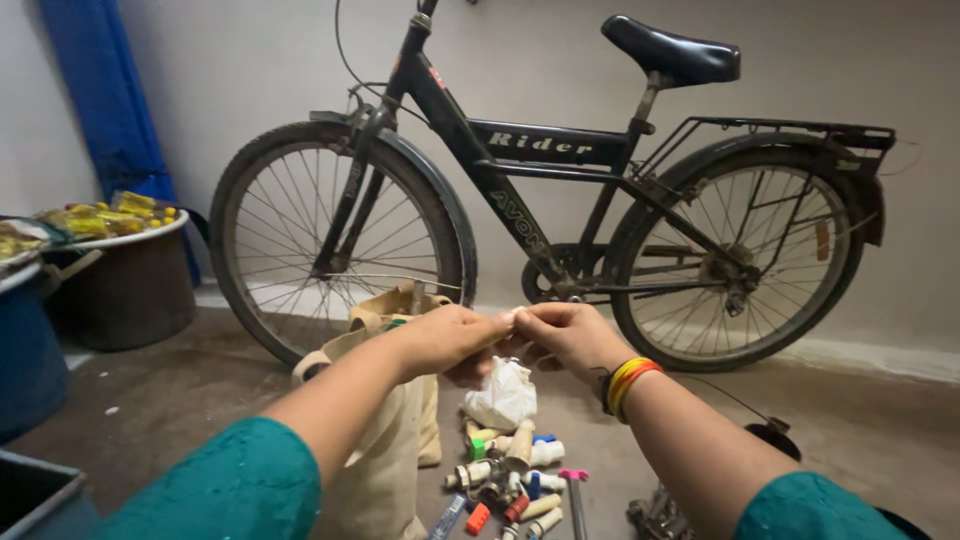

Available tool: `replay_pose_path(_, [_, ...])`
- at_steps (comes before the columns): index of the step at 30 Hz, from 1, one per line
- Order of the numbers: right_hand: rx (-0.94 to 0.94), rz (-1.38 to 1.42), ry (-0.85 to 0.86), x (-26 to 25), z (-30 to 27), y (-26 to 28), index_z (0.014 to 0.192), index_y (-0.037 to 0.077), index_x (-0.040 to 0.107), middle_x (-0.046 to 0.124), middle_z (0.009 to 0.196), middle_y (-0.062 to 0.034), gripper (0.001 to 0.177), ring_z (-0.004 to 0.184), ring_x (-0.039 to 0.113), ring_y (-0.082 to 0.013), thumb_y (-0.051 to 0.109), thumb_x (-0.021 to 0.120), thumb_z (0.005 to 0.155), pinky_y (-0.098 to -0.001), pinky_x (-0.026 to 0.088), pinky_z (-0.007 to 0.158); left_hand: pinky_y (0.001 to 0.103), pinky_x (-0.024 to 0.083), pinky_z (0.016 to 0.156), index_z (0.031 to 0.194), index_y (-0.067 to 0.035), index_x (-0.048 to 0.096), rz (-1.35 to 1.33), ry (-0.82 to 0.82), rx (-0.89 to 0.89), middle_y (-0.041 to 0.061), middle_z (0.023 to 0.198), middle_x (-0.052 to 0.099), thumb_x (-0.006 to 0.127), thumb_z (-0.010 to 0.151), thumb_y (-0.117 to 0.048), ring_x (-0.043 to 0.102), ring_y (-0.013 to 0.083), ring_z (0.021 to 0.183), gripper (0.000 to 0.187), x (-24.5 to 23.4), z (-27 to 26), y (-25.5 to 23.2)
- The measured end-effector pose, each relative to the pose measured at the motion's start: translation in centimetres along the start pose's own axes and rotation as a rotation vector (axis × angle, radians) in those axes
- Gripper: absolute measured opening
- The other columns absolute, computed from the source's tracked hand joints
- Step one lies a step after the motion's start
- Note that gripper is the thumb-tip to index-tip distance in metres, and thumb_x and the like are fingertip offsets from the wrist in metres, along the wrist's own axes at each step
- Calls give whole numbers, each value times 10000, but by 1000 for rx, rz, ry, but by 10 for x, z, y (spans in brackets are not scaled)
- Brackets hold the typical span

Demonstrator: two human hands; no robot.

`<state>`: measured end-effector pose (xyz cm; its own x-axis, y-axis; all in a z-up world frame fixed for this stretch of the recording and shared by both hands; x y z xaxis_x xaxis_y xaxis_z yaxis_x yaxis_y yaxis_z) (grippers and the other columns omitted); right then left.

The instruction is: The person picks up and connects various small plastic and metal plumbing components by hand, including pipes, valves, and joints, while organizing them on the floor and in a canvas bag.

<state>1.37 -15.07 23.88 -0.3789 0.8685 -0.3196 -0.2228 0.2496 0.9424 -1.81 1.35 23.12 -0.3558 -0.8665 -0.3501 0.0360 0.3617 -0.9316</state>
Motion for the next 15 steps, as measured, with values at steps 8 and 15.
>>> replay_pose_path(8, [102, 323, -299, -3, 6, -5, 1116, 17, 790, 752, 923, -59, 359, 774, 664, -149, 219, 854, 827, -281, 560, 692, 202, 425, 521, 1386, -255, 683, -16, 11, 222, -35, 878, 708, 583, 978, -386, 469, 33, 577, 440, -11, -9, -33])
replay_pose_path(15, [176, 427, -447, -25, 12, -30, 1127, 63, 747, 800, 980, -75, 305, 778, 751, -218, 142, 772, 833, -334, 614, 695, 284, 587, 786, 1288, -190, 720, 85, -672, 176, 28, 1083, 801, 718, 828, -216, 756, 125, 892, 461, -129, 4, 50])
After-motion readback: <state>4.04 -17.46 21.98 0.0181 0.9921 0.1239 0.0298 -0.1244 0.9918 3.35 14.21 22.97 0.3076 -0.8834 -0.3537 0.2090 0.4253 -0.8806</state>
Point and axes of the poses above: each hand's wrist, its own z-axis towards the middle knuckle, its own x-axis out of the palm, y = z × x, the point moved 7 cm from there along z, towards the middle knuckle
